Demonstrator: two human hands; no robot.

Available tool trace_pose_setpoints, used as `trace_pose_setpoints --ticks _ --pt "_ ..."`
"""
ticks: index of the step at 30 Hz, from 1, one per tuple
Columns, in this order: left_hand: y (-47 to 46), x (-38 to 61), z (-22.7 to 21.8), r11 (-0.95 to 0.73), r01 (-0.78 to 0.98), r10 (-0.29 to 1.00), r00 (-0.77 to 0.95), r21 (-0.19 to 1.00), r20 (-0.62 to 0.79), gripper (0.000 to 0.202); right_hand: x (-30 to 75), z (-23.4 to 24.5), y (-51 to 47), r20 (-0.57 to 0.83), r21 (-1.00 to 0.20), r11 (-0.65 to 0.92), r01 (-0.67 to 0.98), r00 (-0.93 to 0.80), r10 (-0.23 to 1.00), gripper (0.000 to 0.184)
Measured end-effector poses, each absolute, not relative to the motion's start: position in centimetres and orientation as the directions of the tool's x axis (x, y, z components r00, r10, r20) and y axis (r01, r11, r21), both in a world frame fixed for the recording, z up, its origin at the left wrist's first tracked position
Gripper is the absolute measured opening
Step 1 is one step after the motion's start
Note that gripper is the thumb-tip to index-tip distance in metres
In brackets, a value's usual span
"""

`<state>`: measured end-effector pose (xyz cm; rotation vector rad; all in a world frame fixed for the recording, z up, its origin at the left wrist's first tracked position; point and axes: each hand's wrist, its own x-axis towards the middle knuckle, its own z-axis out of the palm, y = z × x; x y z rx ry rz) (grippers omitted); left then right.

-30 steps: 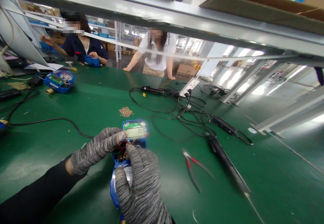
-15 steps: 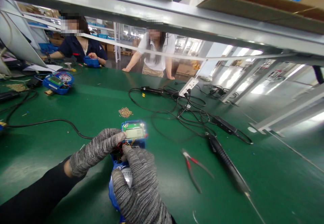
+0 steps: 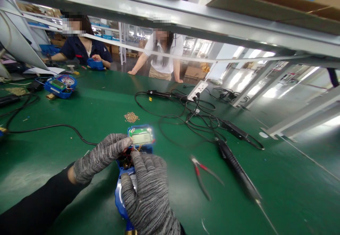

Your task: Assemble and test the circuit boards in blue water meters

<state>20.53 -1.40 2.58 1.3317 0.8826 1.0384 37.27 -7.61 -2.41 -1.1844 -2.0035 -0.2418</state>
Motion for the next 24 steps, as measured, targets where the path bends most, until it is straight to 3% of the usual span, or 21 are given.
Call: trace_pose_setpoints --ticks 8,20,24 --pt "-1.8 20.6 3.0 -0.012 -0.145 0.95 0.307 0.989 0.057 0.04 37.6 -1.5 -7.3 0.79 -0.255 0.546 0.798 -0.154 0.594 0.03" --pt "-1.6 20.5 2.8 0.021 -0.17 0.952 0.304 0.985 0.032 0.039 37.4 -1.5 -7.3 0.811 -0.224 0.559 0.798 -0.166 0.562 0.032" --pt "-1.7 20.6 3.0 0.031 -0.193 0.946 0.324 0.981 0.033 0.04 36.7 -1.7 -7.3 0.796 -0.269 0.566 0.779 -0.151 0.586 0.032"
